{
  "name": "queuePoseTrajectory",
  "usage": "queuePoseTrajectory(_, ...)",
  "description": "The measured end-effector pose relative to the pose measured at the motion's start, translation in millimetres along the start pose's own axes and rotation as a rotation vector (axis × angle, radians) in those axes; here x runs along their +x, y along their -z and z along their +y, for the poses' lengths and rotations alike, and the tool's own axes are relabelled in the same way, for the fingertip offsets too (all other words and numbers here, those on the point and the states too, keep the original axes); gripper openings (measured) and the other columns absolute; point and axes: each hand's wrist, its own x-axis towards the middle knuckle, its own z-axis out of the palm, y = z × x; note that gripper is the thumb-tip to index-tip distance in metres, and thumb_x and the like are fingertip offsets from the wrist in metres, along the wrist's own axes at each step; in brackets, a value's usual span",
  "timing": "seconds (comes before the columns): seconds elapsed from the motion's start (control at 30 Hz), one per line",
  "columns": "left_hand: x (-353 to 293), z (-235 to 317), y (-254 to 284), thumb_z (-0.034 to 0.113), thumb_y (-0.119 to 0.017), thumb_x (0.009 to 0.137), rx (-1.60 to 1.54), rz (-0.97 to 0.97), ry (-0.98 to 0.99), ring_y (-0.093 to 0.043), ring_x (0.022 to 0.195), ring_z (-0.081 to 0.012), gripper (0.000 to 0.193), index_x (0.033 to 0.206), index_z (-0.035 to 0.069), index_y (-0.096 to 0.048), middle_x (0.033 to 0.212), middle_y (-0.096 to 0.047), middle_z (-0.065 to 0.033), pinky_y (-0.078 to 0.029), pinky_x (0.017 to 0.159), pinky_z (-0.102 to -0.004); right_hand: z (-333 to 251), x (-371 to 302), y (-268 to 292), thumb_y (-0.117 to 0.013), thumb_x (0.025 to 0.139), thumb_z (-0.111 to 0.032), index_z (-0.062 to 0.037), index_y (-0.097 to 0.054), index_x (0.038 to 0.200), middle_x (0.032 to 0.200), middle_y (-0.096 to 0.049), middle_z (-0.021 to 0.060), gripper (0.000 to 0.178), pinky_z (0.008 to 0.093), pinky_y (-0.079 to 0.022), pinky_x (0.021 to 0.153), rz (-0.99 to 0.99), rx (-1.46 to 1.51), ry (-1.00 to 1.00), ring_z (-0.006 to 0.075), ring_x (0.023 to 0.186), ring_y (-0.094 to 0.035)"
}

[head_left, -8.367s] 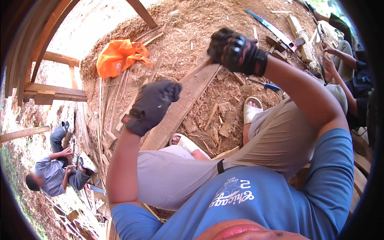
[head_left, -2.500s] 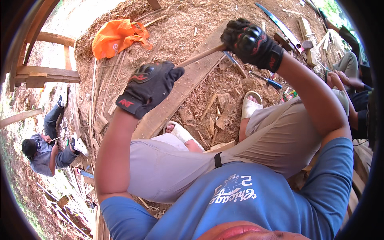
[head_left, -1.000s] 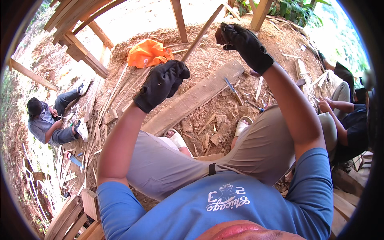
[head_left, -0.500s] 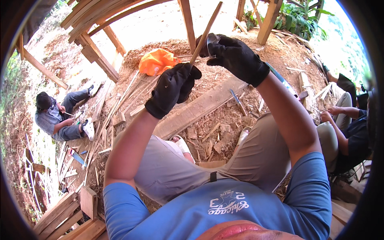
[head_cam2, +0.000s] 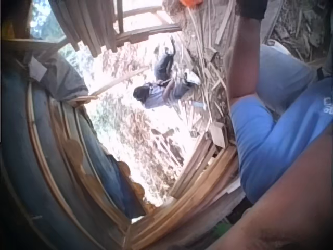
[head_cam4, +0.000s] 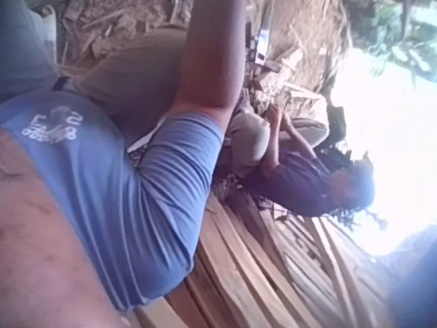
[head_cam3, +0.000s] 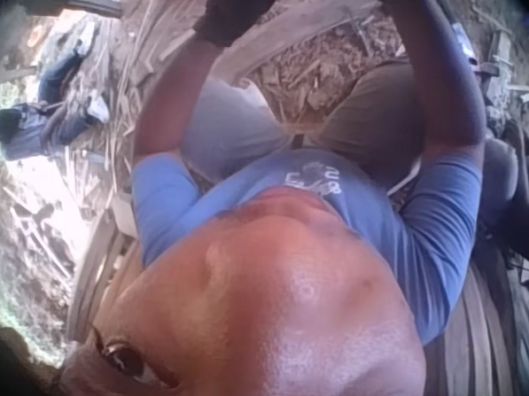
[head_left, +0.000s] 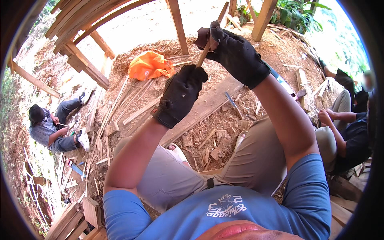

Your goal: The person sits on the ground and uses a knife to shave and shape a thin wooden stick. They repeatedly rotate the stick and scrape its surface to smooth it, while other people work nearby.

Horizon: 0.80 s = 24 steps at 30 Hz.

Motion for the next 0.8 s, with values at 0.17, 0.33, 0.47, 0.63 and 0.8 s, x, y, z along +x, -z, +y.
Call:
queuePoseTrajectory(0.17, 30, -17, -16, 0.017, -0.052, 0.105, -0.245, -0.156, 0.184, -0.042, 0.049, -0.0088, 0.017, 0.094, 0.007, -0.06, 0.07, -0.051, 0.0014, -0.038, 0.046, -0.0284, 27, 51, 82, -0.052, 0.108, -0.029, -0.0036, -0.056, 0.122, 0.119, -0.063, 0.0108, 0.03, 0.0424, -0.051, 0.101, 0.141, -0.548, 0.333, 0.0255, 0.111, -0.065)
queuePoseTrajectory(0.33, 61, -28, -32, 0.022, -0.044, 0.109, -0.765, -0.08, 0.63, -0.038, 0.045, -0.0075, 0.027, 0.09, 0.011, -0.061, 0.061, -0.045, 0.0047, -0.03, 0.04, -0.0269, 107, 67, 95, -0.061, 0.099, -0.016, 0.0007, -0.06, 0.13, 0.124, -0.065, 0.013, 0.035, 0.0295, -0.061, 0.089, 0.102, -0.49, 0.298, 0.0239, 0.114, -0.065)
queuePoseTrajectory(0.47, 78, -85, -15, 0.027, -0.042, 0.109, -0.7, -0.196, 0.688, -0.033, 0.044, -0.006, 0.034, 0.079, 0.017, -0.053, 0.06, -0.04, 0.0072, -0.026, 0.04, -0.0253, 133, 93, 75, -0.059, 0.099, -0.015, -0.009, -0.065, 0.122, 0.121, -0.065, 0.0062, 0.025, 0.0265, -0.059, 0.093, -0.036, -1.475, 0.238, 0.0225, 0.132, -0.055)
queuePoseTrajectory(0.63, 102, -98, -31, 0.036, -0.044, 0.111, -0.899, -0.304, 0.932, -0.029, 0.044, -0.0047, 0.036, 0.079, 0.021, -0.052, 0.06, -0.037, 0.0101, -0.024, 0.038, -0.024, 146, 129, 150, -0.054, 0.103, -0.021, -0.0166, -0.061, 0.122, 0.124, -0.064, 0.0086, 0.02, 0.0291, -0.06, 0.087, -0.098, -1.491, -0.127, 0.0212, 0.119, -0.066)
queuePoseTrajectory(0.8, 105, -147, -31, 0.042, -0.046, 0.111, -0.815, -0.215, 0.911, -0.029, 0.043, -0.0045, 0.04, 0.077, 0.021, -0.049, 0.059, -0.037, 0.0101, -0.023, 0.038, -0.0242, 217, 108, 139, -0.051, 0.107, -0.03, -0.0068, -0.053, 0.119, 0.118, -0.057, 0.0158, 0.026, 0.0353, -0.057, 0.082, 0.157, -0.772, -0.122, 0.023, 0.093, -0.065)
